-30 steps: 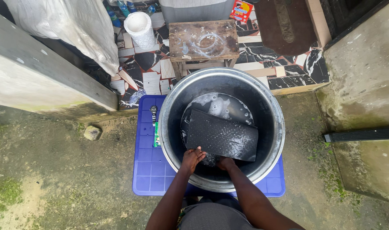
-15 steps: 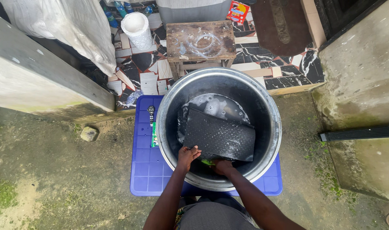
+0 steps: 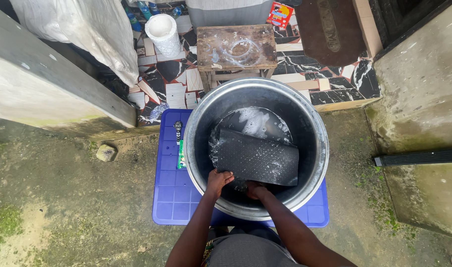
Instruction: The person washes a car mat by scrubbing it with a sponge in a basin of soapy water, flipping the mat over to scrub the other side.
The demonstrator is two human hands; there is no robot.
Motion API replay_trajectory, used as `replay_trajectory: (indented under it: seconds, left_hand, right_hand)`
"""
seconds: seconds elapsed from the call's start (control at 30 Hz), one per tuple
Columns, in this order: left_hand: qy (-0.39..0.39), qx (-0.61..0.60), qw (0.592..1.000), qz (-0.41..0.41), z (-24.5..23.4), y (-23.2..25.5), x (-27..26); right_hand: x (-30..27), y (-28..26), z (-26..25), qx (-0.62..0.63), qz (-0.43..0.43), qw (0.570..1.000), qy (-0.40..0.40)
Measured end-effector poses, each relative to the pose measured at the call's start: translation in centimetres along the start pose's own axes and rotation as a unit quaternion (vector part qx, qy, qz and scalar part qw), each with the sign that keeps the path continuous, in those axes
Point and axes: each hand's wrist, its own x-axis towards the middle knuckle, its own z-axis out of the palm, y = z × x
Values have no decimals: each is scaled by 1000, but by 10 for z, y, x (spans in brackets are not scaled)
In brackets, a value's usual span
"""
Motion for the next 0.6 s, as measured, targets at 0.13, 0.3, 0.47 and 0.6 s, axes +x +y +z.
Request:
replay_trajectory:
  seconds: [0.13,0.3,0.47,0.6]
  left_hand:
    - [-7,25,1000,-9,-10,-5,5]
    - [13,69,997,-19,-10,1,-4]
    - [7,74,997,1,-9,-7,-2]
    - [0,85,996,3,-7,-9,-4]
  right_hand:
    - [-4,-6,10,93,-54,994,-14]
    - [-20,5,14,179,-109,978,-19]
    - [-45,12,3,266,-62,961,-36]
    - [-71,-3,-30,284,-123,951,-5]
